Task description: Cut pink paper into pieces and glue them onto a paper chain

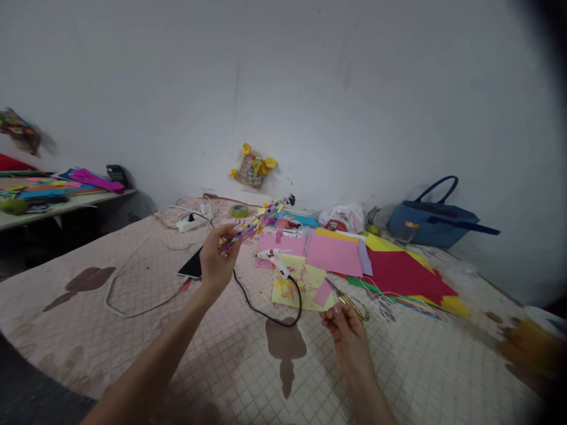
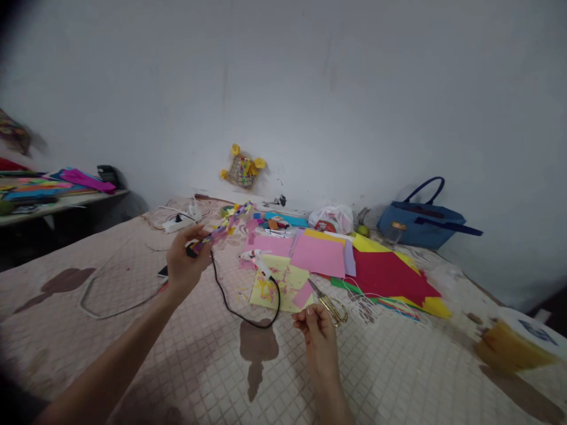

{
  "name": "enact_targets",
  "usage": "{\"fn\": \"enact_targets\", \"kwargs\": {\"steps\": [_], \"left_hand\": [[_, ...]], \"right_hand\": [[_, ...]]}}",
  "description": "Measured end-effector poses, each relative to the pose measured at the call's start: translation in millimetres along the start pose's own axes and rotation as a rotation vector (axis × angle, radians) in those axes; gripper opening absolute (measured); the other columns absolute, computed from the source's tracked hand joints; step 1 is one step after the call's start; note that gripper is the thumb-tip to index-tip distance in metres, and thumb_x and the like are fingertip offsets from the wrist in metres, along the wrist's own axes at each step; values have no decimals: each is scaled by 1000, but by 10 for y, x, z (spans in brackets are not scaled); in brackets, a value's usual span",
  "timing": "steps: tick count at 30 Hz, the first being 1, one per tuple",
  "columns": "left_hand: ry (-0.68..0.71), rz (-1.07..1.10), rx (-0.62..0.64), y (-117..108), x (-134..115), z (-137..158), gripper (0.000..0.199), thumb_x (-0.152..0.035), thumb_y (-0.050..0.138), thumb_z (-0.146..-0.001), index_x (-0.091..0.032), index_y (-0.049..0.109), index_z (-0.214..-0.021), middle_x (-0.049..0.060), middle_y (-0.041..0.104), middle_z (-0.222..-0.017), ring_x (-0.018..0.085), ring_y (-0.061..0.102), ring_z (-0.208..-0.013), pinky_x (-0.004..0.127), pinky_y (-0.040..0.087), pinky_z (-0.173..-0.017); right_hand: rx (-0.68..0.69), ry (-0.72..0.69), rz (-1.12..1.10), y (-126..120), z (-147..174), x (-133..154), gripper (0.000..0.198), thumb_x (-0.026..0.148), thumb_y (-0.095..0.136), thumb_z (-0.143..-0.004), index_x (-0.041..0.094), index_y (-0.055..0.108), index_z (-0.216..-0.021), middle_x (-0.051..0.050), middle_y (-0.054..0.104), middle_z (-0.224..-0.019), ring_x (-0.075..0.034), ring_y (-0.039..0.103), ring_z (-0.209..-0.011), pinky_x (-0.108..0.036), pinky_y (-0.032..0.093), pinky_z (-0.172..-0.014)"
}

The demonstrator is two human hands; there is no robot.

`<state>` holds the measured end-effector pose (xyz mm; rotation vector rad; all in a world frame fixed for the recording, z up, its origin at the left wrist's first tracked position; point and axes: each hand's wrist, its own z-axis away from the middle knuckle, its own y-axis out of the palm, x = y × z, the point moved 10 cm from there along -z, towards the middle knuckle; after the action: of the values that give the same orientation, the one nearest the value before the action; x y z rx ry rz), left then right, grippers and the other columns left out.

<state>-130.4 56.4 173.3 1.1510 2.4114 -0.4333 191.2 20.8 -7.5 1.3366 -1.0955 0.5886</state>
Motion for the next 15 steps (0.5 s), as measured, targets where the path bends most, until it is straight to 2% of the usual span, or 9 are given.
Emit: {"fn": "enact_targets", "kwargs": {"steps": [5, 9, 15], "left_hand": [[60, -78, -38, -134, 88, -193, 34, -15, 60, -72, -18, 54, -106, 3, 61, -87, 14, 58, -79, 31, 46, -78], [78, -151, -29, -183, 362, -386, 34, -15, 59, -72, -18, 54, -106, 4, 61, -89, 15, 57, -78, 32, 46, -78], [10, -145, 73, 33, 848, -518, 35, -15, 57, -71, -16, 54, -106, 4, 60, -88, 14, 56, -78, 30, 45, -76]], "right_hand": [[9, 15, 30, 20, 2, -37, 19, 36, 63, -75, 20, 54, -75, 2, 55, -67, -12, 57, -69, -24, 45, -62], [50, 27, 70, 111, -13, -56, 19, 37, 62, -77, 20, 54, -77, 2, 56, -66, -13, 57, -68, -24, 45, -61], [217, 52, 199, 442, -131, -76, 21, 38, 61, -77, 19, 52, -76, 1, 59, -65, -14, 55, -62, -26, 45, -59]]}}
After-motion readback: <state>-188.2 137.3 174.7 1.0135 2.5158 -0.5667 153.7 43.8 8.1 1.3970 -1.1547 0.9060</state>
